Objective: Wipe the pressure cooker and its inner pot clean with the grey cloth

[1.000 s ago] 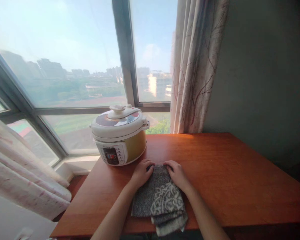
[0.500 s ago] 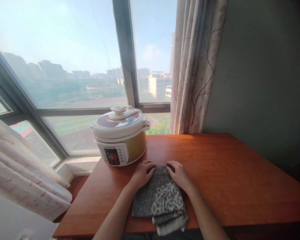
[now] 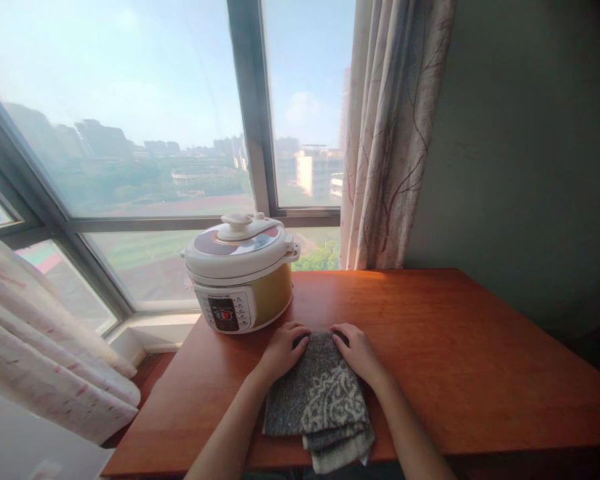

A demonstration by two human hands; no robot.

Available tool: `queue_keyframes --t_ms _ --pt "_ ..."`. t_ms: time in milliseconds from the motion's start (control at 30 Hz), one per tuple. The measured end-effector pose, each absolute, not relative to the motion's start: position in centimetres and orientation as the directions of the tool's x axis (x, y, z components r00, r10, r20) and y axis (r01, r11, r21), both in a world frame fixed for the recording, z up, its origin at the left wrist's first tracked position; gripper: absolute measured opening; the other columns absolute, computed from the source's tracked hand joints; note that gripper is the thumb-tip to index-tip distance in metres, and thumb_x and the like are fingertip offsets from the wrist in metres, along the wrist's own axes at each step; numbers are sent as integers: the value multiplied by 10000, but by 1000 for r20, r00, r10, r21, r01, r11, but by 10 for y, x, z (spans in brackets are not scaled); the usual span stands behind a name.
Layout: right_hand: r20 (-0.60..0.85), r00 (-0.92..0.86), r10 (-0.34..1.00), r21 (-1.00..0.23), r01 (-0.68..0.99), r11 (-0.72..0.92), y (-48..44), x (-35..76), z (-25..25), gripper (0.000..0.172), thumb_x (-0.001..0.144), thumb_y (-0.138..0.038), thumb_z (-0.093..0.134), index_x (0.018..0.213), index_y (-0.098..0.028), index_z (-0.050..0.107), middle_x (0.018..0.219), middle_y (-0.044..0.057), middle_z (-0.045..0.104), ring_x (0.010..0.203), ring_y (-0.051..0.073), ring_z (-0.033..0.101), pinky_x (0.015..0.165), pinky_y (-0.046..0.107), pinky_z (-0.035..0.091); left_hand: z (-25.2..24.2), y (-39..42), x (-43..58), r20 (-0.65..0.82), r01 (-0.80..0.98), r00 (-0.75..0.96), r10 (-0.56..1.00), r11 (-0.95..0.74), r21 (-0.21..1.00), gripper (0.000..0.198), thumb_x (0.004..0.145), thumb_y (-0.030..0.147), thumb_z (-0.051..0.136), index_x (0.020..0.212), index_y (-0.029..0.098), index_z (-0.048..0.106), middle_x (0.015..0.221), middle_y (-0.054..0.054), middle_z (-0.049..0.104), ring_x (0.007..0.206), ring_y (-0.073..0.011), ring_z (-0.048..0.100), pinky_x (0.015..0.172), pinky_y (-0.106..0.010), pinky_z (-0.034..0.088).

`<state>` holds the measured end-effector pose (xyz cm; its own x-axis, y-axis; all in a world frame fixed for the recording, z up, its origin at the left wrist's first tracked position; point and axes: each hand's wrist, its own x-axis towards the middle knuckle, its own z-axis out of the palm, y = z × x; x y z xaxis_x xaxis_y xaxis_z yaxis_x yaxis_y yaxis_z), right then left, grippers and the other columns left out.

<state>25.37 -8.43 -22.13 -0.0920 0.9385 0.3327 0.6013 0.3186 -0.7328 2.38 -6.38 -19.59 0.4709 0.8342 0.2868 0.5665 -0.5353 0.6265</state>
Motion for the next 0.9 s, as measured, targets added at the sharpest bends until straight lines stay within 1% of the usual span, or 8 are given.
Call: queue_keyframes --t_ms 200,433,900 --pt "331 -89 939 -735 600 316 -84 254 -221 264 914 -237 534 1064 -174 742 1092 105 742 1061 242 662 991 366 480 -196 -64 24 285 567 474 833 -536 625 256 942 263 532 1079 198 738 1117 -95 701 1062 -241 634 966 -364 477" --pt "328 -93 940 -739 595 317 -85 254 -219 280 924 -250 525 1073 -143 736 1090 114 740 1058 248 655 991 378 479 -195 -65 23 291 556 471 833 -536 635 253 939 253 530 1072 204 739 1112 -92 702 1055 -237 634 965 -362 478" --pt "333 -84 939 -743 590 316 -85 255 -222 266 920 -261 533 1052 -188 752 1080 94 749 1048 238 670 978 367 493 -192 -67 24 290 554 462 838 -528 643 257 928 264 539 1072 208 744 1106 -94 706 1049 -241 641 964 -365 487"
